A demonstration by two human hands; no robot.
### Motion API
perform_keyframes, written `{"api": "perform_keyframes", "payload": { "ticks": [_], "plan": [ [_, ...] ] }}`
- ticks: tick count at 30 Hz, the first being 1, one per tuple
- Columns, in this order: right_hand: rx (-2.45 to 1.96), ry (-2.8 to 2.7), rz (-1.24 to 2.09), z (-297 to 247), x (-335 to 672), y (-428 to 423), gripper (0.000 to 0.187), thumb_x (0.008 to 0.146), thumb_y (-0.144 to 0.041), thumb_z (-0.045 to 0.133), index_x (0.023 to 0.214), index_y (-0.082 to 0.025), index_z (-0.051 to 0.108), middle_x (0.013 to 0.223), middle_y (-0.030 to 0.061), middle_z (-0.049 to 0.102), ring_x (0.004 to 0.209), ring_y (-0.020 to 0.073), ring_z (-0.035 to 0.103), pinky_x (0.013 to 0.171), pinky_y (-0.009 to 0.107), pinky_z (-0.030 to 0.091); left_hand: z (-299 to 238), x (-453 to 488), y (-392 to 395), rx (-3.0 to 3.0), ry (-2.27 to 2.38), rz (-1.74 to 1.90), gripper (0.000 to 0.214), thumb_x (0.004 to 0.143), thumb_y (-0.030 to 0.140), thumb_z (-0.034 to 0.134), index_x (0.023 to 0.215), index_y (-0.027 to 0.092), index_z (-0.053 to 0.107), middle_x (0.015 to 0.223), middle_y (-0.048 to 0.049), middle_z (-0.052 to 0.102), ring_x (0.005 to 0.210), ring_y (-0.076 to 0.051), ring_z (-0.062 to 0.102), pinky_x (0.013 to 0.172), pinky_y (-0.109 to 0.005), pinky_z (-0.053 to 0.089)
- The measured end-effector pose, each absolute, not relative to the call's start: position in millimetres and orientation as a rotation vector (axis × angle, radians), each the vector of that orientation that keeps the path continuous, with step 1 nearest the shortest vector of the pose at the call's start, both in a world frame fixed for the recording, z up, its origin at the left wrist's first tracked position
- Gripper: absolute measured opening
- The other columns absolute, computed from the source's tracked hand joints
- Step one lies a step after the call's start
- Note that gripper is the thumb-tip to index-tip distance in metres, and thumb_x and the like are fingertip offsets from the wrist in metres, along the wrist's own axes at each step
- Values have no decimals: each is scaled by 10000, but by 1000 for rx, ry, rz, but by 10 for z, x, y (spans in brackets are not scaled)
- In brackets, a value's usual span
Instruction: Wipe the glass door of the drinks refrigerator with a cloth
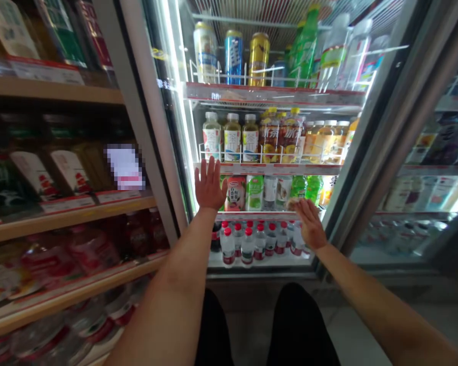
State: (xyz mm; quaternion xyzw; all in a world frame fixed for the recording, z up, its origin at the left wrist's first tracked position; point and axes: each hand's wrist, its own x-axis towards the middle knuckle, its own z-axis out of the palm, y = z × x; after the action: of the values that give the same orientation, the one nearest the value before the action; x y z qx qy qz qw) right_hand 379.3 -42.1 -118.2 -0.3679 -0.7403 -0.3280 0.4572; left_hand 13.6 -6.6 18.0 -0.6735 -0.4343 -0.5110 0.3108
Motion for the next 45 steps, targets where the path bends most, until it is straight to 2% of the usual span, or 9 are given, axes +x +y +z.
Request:
{"api": "perform_keyframes", "payload": {
  "ticks": [6,9,14,20,25,32,37,42,45],
  "plan": [
    [-777,-2208,-784,-1401,3320,-515,723,907,39,364,1556,-279,390,1529,35,512,1520,229,323,1187,492,455,177,134,-57,-1760,-1115,-1358,619,1023,433,388,1558,122,393,1627,-126,318,1562,-262,74,1290,-488,15],
    [-727,-2330,-789,-1343,3088,-538,704,884,53,383,1518,-243,460,1509,37,533,1496,227,376,1179,481,465,174,132,-52,-1727,-1108,-1328,611,1030,431,376,1551,112,405,1624,-123,318,1562,-242,66,1291,-470,26],
    [-769,-2207,-765,-1106,2690,-471,644,944,-2,398,1543,-235,420,1559,47,462,1526,239,314,1230,499,386,165,131,-59,-1735,-1122,-1347,604,1031,441,370,1546,130,420,1622,-106,327,1562,-229,74,1291,-461,32],
    [-618,-2336,-740,-1027,2295,-431,541,999,-94,445,1520,-238,457,1544,17,489,1494,234,385,1207,475,423,166,132,-80,-1723,-1103,-1326,601,1037,437,363,1545,121,421,1622,-113,327,1561,-232,82,1290,-453,32],
    [-642,-2278,-700,-878,2065,-391,604,973,-33,401,1542,-236,420,1564,43,462,1535,228,299,1240,497,361,167,136,-94,-1729,-1110,-1322,598,1039,429,368,1545,114,419,1623,-116,320,1562,-234,76,1289,-463,41],
    [-493,-2410,-690,-877,1990,-394,577,965,-53,474,1505,-256,477,1503,35,543,1480,215,410,1200,458,416,155,145,-109,-1747,-1154,-1301,582,1038,417,376,1550,143,414,1627,-93,320,1560,-219,82,1297,-457,37],
    [-625,-2159,-790,-724,2024,-379,619,957,-15,397,1534,-236,440,1555,36,472,1541,225,281,1250,456,316,154,141,-121,-1777,-1173,-1296,579,1044,403,376,1555,130,397,1631,-106,307,1559,-231,64,1297,-484,37],
    [-558,-2215,-850,-777,2071,-417,620,966,-32,405,1543,-258,417,1525,13,515,1493,205,386,1240,418,326,137,120,-117,-1721,-1100,-1277,562,1053,390,382,1550,129,403,1619,-114,325,1553,-216,38,1301,-464,49],
    [-574,-2158,-857,-654,2103,-392,690,947,-4,404,1579,-275,342,1541,10,496,1512,205,350,1255,430,293,123,103,-109,-1685,-1075,-1254,559,1055,384,386,1559,141,389,1610,-114,344,1549,-216,45,1303,-463,63]
  ]
}}
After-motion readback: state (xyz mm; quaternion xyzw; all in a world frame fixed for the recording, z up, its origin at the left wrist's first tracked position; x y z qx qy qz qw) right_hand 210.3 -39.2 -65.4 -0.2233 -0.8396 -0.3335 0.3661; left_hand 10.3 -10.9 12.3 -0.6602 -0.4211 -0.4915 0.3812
